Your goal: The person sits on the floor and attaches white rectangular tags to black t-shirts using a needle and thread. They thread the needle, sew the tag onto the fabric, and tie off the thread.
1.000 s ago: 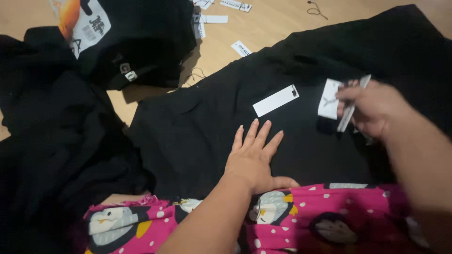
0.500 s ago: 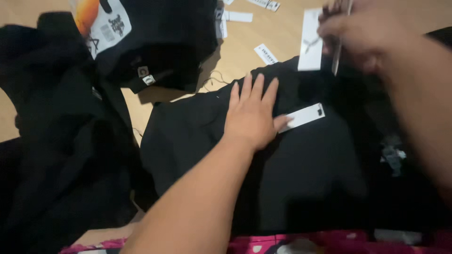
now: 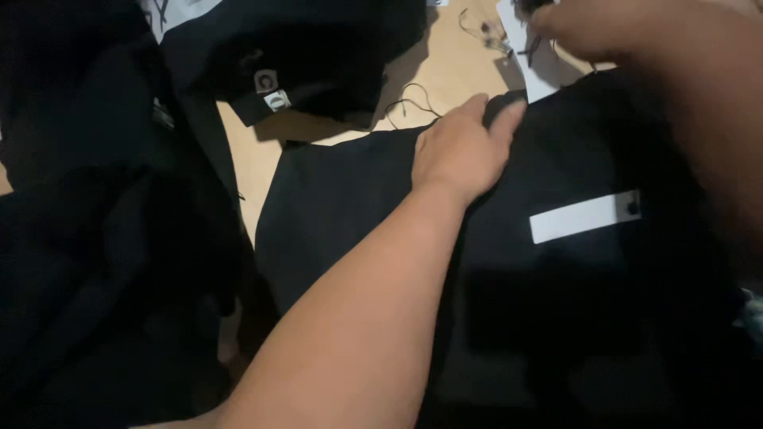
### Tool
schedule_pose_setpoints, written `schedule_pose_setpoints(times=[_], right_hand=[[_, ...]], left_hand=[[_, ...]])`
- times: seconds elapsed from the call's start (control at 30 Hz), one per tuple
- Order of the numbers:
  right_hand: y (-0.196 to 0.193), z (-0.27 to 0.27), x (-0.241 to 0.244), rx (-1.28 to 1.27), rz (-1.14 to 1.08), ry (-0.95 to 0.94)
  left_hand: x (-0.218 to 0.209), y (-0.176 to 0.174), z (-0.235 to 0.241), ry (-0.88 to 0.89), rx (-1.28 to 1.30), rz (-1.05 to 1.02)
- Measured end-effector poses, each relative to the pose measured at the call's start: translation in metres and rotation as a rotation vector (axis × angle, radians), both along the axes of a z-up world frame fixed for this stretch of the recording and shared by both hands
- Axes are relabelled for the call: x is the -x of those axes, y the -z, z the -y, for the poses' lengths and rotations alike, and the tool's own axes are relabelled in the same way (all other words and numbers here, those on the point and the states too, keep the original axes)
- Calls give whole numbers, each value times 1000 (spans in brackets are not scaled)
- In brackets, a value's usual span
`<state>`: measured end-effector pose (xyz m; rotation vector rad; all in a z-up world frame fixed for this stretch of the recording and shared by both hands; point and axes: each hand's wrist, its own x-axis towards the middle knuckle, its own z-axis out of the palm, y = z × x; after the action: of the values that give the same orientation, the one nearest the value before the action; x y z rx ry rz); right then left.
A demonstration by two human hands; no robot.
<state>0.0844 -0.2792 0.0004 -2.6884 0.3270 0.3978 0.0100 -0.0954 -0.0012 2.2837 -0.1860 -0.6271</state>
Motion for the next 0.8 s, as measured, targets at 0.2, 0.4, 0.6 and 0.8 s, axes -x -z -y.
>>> schedule_pose_setpoints(times=[0.2,0.4,0.6,0.8], right_hand=[[11,-16,-3,51,59,-133],[7,-9,-2,-247,-49,21],[46,42,-21,332,-156,-149],[42,30,-10,362,-28,-68]], left_hand=[[-6,31,6,-166,77,91],[-1,39,8,-174,74,184],[-2,46,6,-161,82,235],[0,43,1,-133,122,234]])
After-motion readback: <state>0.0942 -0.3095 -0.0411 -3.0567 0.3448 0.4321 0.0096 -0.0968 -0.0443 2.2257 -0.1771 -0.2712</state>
